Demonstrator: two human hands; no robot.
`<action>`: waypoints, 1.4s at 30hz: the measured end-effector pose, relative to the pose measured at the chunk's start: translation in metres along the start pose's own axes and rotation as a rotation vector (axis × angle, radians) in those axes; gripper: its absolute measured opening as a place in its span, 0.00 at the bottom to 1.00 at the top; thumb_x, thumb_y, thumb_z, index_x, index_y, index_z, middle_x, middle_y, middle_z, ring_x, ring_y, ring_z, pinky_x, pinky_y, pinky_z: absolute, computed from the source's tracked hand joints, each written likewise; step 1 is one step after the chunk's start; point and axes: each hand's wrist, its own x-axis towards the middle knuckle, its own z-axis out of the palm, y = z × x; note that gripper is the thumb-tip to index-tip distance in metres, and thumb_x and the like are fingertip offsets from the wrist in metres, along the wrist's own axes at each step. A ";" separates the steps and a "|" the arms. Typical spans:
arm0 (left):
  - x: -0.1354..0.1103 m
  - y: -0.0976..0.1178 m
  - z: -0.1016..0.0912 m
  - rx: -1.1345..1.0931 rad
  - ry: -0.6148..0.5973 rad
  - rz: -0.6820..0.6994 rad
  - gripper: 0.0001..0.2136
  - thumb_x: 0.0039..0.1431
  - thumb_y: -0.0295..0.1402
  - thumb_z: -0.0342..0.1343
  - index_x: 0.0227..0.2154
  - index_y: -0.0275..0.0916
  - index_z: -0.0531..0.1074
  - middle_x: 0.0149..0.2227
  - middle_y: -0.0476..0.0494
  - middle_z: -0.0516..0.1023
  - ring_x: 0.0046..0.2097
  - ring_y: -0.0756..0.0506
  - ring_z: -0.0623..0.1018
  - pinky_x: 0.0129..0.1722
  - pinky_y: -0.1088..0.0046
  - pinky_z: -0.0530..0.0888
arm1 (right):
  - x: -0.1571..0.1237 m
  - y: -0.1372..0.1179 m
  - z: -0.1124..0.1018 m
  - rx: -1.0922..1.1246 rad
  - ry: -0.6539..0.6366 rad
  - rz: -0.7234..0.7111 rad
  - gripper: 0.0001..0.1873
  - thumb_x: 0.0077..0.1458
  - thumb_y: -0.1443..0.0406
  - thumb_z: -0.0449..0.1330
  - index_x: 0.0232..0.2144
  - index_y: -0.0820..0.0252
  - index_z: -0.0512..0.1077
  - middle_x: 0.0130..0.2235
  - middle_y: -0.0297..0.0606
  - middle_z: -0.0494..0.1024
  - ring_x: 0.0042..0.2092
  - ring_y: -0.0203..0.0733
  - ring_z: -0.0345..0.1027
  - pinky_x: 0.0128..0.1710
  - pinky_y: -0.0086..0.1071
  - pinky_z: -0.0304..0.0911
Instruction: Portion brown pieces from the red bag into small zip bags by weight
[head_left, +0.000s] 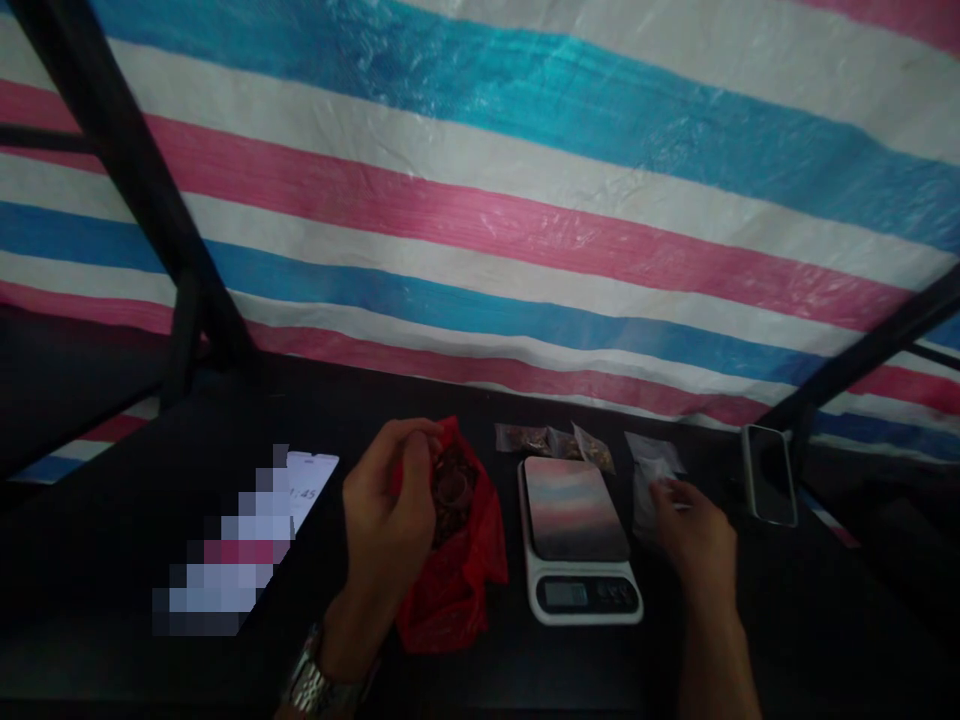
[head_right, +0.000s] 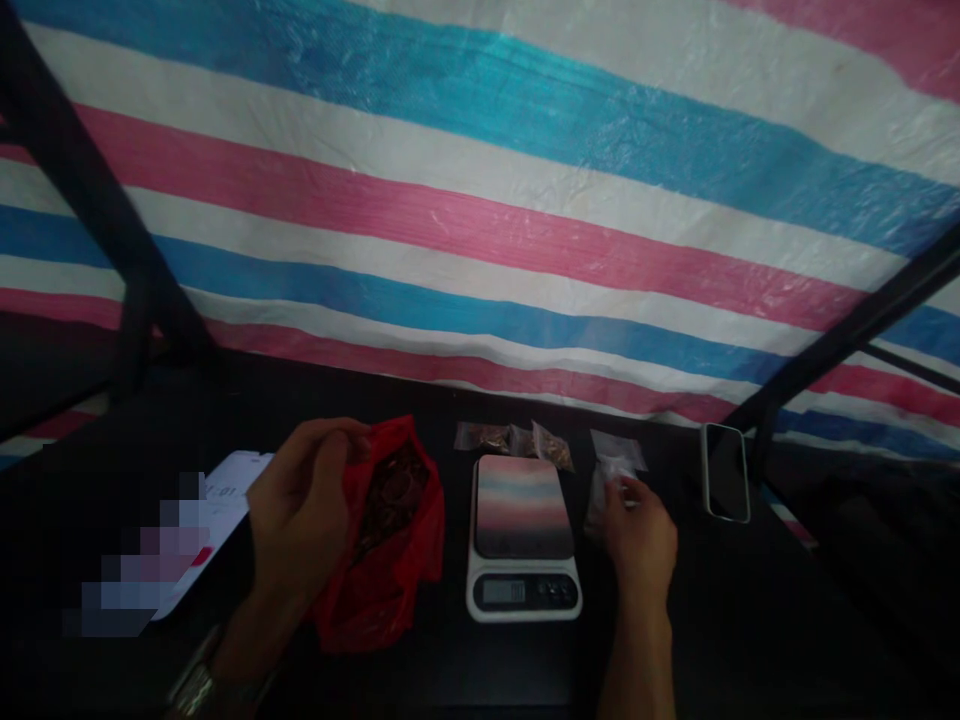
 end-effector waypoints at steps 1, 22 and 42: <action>0.000 0.001 0.000 0.010 -0.033 0.011 0.10 0.70 0.32 0.52 0.36 0.41 0.78 0.31 0.52 0.78 0.34 0.50 0.78 0.35 0.76 0.74 | 0.000 -0.002 -0.003 -0.002 0.039 0.012 0.25 0.56 0.50 0.58 0.44 0.61 0.84 0.38 0.53 0.86 0.38 0.60 0.79 0.35 0.43 0.65; -0.042 0.013 0.015 0.372 -0.391 0.477 0.36 0.66 0.26 0.60 0.73 0.42 0.53 0.68 0.37 0.72 0.71 0.40 0.68 0.69 0.57 0.71 | -0.098 -0.153 -0.029 0.674 -0.605 -0.698 0.10 0.63 0.64 0.62 0.40 0.52 0.86 0.38 0.36 0.85 0.39 0.41 0.77 0.41 0.32 0.70; -0.022 -0.007 -0.021 0.476 -0.474 0.610 0.28 0.63 0.17 0.50 0.64 0.40 0.64 0.50 0.39 0.81 0.53 0.38 0.79 0.60 0.53 0.76 | -0.119 -0.172 -0.014 0.602 -0.713 -0.512 0.24 0.45 0.71 0.59 0.47 0.53 0.74 0.35 0.31 0.79 0.36 0.41 0.73 0.37 0.32 0.69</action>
